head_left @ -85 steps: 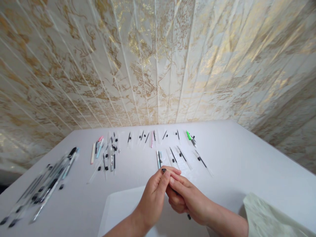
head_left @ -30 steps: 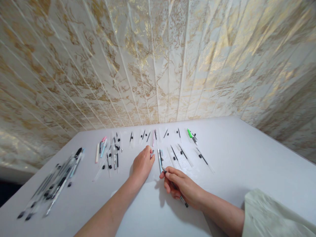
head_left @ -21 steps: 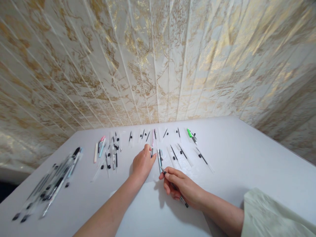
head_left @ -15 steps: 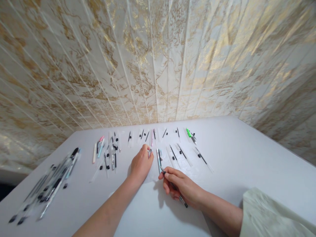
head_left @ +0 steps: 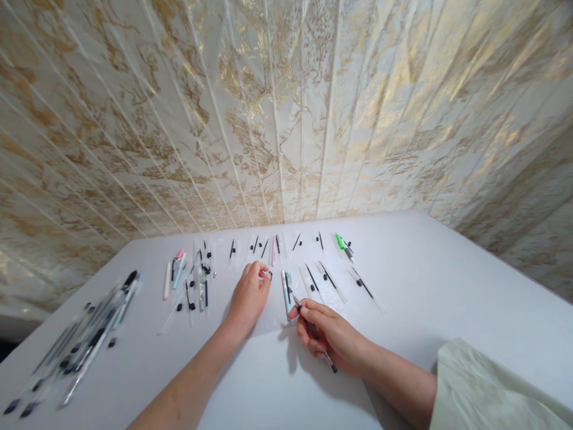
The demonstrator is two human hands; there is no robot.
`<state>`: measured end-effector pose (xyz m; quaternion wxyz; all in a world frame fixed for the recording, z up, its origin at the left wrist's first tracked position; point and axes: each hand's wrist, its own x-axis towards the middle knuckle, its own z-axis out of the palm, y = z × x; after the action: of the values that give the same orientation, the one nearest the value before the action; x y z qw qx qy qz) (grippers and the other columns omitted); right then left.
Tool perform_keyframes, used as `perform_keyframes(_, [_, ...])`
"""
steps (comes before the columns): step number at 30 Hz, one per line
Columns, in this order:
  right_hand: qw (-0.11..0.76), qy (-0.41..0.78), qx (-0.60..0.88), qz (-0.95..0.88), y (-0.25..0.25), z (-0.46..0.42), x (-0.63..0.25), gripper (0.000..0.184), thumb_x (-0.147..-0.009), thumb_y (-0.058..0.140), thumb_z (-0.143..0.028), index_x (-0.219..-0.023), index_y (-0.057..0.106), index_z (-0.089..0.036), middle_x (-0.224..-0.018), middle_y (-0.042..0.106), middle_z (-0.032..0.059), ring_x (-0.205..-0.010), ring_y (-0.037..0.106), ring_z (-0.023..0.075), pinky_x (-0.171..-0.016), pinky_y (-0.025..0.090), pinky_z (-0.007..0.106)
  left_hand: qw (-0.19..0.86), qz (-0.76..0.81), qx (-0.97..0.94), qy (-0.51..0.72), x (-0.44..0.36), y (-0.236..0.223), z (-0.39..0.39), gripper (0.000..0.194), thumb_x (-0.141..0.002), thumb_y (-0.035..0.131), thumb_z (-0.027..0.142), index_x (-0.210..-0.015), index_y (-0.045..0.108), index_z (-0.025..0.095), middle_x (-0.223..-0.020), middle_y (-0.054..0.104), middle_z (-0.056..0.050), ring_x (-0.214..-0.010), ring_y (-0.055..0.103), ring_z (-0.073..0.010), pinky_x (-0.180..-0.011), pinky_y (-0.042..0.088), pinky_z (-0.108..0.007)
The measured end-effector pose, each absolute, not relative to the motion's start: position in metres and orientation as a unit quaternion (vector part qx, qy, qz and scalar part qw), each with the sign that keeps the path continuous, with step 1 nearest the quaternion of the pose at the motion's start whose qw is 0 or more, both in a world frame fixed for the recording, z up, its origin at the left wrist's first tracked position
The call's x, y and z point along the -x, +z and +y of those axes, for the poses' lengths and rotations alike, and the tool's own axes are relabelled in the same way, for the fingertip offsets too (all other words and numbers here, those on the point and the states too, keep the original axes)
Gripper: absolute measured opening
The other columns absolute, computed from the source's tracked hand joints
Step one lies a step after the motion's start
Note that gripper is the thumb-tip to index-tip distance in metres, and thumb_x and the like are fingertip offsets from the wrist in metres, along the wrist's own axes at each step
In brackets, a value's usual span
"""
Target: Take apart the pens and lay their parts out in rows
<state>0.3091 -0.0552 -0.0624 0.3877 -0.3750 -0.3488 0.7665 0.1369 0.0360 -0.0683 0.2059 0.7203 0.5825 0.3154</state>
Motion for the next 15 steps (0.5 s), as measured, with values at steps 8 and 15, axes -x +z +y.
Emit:
perform_keyframes(8, [0.386,0.763,0.379,-0.353,-0.060,-0.056,-0.308,0.025,-0.086,0.052,-0.041,-0.091,0.054,-0.017,-0.058,0.053,-0.0052,-0.038,0.023,0.0039,-0.040,0.022,0.020,0.202,0.568,-0.759,0.245,-0.139,-0.080,0.035,0.031,-0.082,0.047,0.014,-0.110,0.059,0.018,-0.089,0.056,-0.004,-0.079,0.057,-0.0168,-0.075,0.046,-0.029])
perform_keyframes(15, [0.386,0.761,0.377,-0.360,-0.062,-0.056,-0.309,0.026,-0.086,0.053,-0.043,-0.092,0.054,-0.018,-0.059,0.053,-0.0051,-0.039,0.025,0.0040,-0.040,0.023,0.020,0.204,0.553,-0.766,0.257,-0.142,-0.083,0.032,0.023,-0.082,0.046,0.011,-0.098,0.061,0.019,-0.095,0.056,-0.005,-0.087,0.058,-0.0169,-0.077,0.047,-0.028])
